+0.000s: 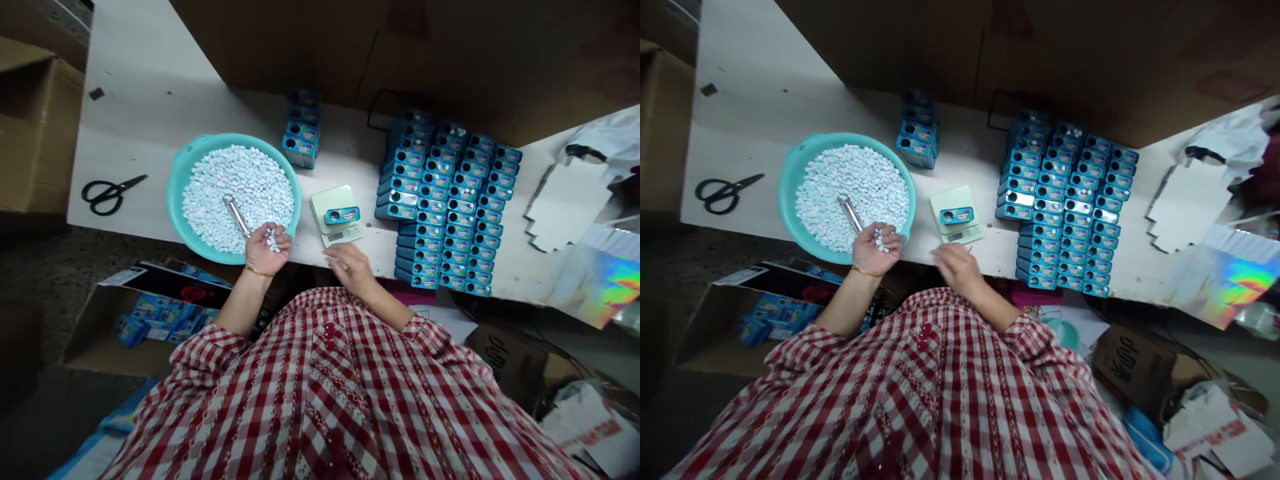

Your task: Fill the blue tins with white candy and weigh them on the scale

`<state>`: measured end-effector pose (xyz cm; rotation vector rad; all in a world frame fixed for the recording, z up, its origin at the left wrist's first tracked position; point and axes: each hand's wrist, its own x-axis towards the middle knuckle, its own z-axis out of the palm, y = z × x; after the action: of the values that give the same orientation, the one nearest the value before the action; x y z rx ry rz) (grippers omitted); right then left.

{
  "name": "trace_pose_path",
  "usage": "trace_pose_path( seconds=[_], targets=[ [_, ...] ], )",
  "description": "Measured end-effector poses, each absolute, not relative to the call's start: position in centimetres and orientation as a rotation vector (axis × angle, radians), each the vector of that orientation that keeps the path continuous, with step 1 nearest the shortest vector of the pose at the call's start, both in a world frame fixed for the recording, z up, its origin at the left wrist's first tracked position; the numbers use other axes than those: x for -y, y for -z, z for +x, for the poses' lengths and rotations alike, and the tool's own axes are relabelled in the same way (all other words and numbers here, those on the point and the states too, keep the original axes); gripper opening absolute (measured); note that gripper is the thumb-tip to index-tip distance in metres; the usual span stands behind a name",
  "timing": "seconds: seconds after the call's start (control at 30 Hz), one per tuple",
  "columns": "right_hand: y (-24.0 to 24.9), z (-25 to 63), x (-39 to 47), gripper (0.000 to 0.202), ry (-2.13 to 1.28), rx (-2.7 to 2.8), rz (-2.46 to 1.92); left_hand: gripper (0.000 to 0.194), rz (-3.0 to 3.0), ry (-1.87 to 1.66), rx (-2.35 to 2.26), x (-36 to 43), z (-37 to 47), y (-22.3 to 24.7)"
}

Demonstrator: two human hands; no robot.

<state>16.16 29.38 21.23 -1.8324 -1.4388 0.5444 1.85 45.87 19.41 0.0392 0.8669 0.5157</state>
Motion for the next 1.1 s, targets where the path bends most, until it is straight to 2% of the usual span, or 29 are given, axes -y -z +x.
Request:
trace_pose_path(
  seconds=[0.17, 0.27, 0.37, 0.5, 0.57, 0.73, 0.87, 1.1],
  targets=[
    [-23.5, 10.5, -35.1, 0.033, -0.617, 1.963, -1.758, 0.027, 0.025, -0.538, -0.934, -44.8, 2.4, -19.3],
    [-23.3, 10.1, -36.2, 0.035, -0.600, 2.008, -1.776, 0.025, 0.053, -0.587, -0.967, -45.6, 2.0, -19.6],
    [-22.1, 12.7, -34.3, 0.030, -0.486, 1.730, -1.786, 0.025, 0.035, -0.632, -0.952, -46.6, 0.9, -19.5],
    [-20.1, 18.4, -30.5, 0.023, -0.227, 1.105, -2.016, 0.024, -0.045, -0.621, -0.963, -47.7, 0.2, -19.2],
    [-19.8, 20.0, -29.9, 0.023, -0.183, 1.019, -2.055, 0.023, -0.052, -0.589, -0.981, -47.9, 0.8, -19.2],
    [-21.2, 16.4, -35.0, 0.029, -0.368, 1.519, -1.805, 0.025, -0.010, -0.502, -0.943, -47.4, 3.8, -19.6],
    [-22.1, 11.9, -40.5, 0.031, -0.489, 1.932, -1.964, 0.025, 0.073, -0.537, -0.959, -47.2, 4.6, -19.3],
    [-21.2, 10.9, -43.0, 0.023, -0.605, 2.100, -1.975, 0.033, -0.028, -0.571, -0.986, -47.5, 3.2, -18.8]
  ],
)
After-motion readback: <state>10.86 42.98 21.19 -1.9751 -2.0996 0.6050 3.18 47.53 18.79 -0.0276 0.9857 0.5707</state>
